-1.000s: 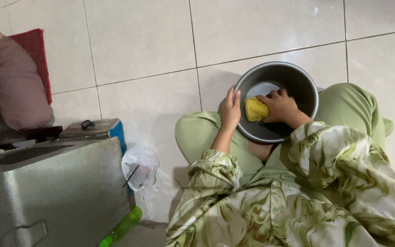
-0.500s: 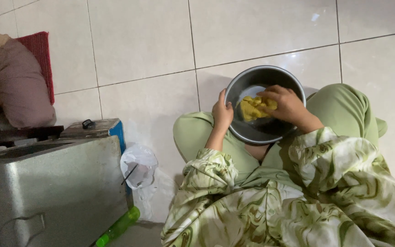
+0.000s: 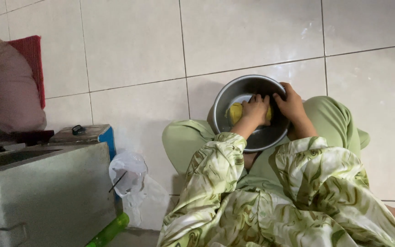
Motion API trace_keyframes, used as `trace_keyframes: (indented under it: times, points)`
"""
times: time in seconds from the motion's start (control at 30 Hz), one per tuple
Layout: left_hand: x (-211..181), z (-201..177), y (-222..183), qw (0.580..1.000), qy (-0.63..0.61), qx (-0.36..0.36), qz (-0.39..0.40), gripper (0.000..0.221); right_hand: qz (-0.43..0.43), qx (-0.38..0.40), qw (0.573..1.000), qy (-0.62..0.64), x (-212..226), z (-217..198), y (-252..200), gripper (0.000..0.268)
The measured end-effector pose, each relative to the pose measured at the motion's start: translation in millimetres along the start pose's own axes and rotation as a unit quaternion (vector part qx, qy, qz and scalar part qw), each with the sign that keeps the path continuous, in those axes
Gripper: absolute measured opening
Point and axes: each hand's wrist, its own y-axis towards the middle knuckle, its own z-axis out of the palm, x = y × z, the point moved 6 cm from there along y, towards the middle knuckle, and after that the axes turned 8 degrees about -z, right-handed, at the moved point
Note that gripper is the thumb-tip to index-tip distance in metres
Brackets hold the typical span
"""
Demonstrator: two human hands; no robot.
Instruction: Kneading a ball of yellow dough in a metal bowl by hand while sitting on the floor.
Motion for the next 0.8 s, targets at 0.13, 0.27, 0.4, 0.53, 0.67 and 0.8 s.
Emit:
trace_keyframes:
  times: [0.13,0.27,0.4,0.53,0.67,0.8]
  points:
    - [3.9,7.4,4.1,0.999,-0.026,-0.008,0.027,0.105,-0.01,0.003,1.0,-0.018,-5.1,0.1,11.9,0.036]
    - [0.3,-16.4,-36.6,0.986,-0.059,-0.114,0.106,0.083,-0.019,0.009,1.0,-0.005,-4.4,2.6,4.3,0.035]
    - [2.9,-95.3,-104.5,0.943,-0.213,-0.22,0.13,0.073,-0.027,0.006,0.999,0.022,-0.2,-2.3,6.1,0.036]
    - [21.0,-104.2,-142.6,0.947,-0.225,-0.216,0.079,0.08,-0.029,0.015,0.999,0.036,8.1,-3.2,2.8,0.036]
    - [20.0,-104.4,-152.4,0.959,-0.201,-0.189,0.058,0.066,-0.037,0.024,0.999,0.022,13.2,0.2,4.3,0.038]
    - [17.0,-72.7,-110.3,0.949,-0.167,-0.263,0.053,0.065,-0.034,0.011,0.999,0.016,14.1,-0.9,3.1,0.038]
